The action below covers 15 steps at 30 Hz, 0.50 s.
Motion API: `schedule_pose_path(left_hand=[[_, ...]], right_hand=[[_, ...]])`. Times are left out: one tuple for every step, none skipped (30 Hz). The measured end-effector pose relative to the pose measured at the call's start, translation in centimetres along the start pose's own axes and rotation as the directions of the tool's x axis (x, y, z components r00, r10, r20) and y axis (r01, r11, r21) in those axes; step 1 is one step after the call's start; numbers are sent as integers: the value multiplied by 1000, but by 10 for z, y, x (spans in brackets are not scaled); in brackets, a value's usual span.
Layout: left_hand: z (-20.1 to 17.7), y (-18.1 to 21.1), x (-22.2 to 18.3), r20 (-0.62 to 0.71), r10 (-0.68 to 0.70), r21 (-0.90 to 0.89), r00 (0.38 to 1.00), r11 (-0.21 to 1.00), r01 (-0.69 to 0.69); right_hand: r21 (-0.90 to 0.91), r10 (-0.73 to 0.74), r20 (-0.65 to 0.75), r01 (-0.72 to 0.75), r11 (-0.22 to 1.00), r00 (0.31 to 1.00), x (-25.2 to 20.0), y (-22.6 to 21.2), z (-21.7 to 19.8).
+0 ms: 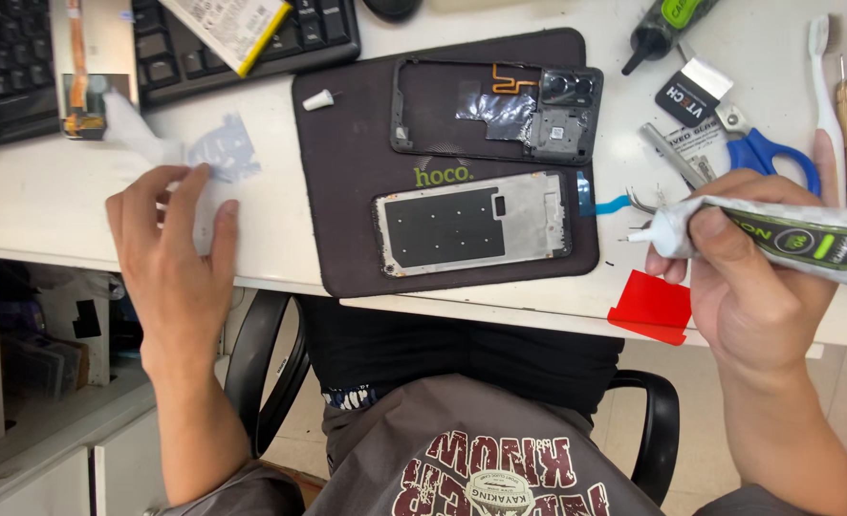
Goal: The person removes a flexible ribbon cable from a smartphone screen assembly, then applies adhesive along the edges of the phone's internal metal frame. The screen is set aside, and the adhesive is applied in a continuous line around the frame perimeter.
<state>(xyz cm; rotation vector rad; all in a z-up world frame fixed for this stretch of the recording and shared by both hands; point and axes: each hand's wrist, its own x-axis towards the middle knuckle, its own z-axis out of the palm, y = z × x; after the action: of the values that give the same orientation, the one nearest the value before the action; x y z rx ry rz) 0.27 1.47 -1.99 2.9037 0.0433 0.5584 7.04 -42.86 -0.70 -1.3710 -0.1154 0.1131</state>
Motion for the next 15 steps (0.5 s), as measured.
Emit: schedule_pose_path(left_hand=[[0,-1,1,4,-25,-9,1000,1000,25],[-2,-2,1,8,-50,-18,999,999,51],[-3,-3,3,8,-80,-50,997,995,81],[-6,-4,6,9,-110,-84,994,990,110],[-10,-3,6,0,-129,-123,992,984,128],[-13,-2,6,-10,-147,-162,989,976,144],[-16,-1,6,-19,-166,-201,986,967,159],[-19,0,6,-9,-173,-240,985,956,166],[-21,1,6,3,-175,-283,985,944,169],[-24,1,6,16,-176,-326,984,929,172],[-26,1,7,41,-173,-309,984,934,178],[-27,1,8,67,-171,-292,983,939,184],[-30,0,9,93,-167,-278,982,942,187],[-34,-1,10,86,-164,-273,983,945,182],[-36,-2,12,76,-154,-273,985,947,169]], right_hand=[[21,-10,-13,10,1000,1000,-2,1,-1],[42,-20,-27,21,999,999,-4,3,-2],[58,-33,-34,35,998,999,-5,5,-2],[75,-40,-42,43,996,998,-6,7,-1],[93,-48,-45,52,994,998,-6,8,0],[113,-50,-50,55,992,998,-7,10,1],[115,-57,-54,62,991,997,-4,12,2],[117,-63,-58,69,991,996,-3,14,3],[99,-74,-68,81,992,995,-2,16,4],[85,-82,-81,88,992,993,-2,18,4],[76,-85,-82,91,993,993,1,20,4],[71,-84,-86,90,993,993,3,22,5],[78,-74,-85,81,994,994,4,23,6],[85,-64,-84,71,994,994,5,25,7],[103,-52,-79,60,993,996,6,26,8]])
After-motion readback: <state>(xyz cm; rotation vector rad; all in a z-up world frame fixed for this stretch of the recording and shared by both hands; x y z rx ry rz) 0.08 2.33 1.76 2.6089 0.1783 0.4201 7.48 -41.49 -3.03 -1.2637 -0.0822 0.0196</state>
